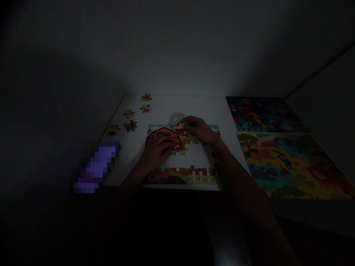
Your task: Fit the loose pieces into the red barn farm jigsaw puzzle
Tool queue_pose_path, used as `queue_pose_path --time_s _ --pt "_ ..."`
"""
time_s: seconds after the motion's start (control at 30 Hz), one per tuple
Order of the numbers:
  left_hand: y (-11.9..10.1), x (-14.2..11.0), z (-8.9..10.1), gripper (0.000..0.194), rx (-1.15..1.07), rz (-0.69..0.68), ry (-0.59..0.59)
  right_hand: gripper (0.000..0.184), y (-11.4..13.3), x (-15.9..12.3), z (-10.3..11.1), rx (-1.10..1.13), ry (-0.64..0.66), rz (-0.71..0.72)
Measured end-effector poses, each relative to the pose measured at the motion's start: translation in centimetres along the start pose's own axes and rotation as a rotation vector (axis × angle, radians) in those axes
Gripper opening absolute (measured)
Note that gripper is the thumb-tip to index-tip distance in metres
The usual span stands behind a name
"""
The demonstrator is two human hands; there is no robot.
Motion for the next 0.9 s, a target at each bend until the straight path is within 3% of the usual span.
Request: queue_pose_path --time_s 0.2,0.4,0.67,0.9 --pt "0.2 -0.1 0.2 0.019 -0.049 -0.022 -0.062 0.025 -0.3 -0.1 -0.4 0.037 0.043 -0.041" --pt "0.6 0.0 1.6 0.024 -0.214 0.000 -0.175 0.024 -0.2 -0.3 -0.9 0.043 0.083 -0.057" --pt "4.1 -1.6 4.3 0.027 -0.374 0.290 -0.458 0.021 0.2 -0.6 -1.6 0.039 0.138 -0.088" --pt "6.7 -3.1 5.3 0.020 -0.462 0.548 -0.587 0.022 0.5 -0.8 -2.2 0.017 0.190 -0.083"
Point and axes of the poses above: each hand's wrist, its own x-axis towards the middle knuckle, its own z-axis out of the back of the hand, y = z × x, the point moved 10 cm from there along x, towards the middle knuckle, and after that the axes turned 13 degrees about x, right-handed, at the moved point
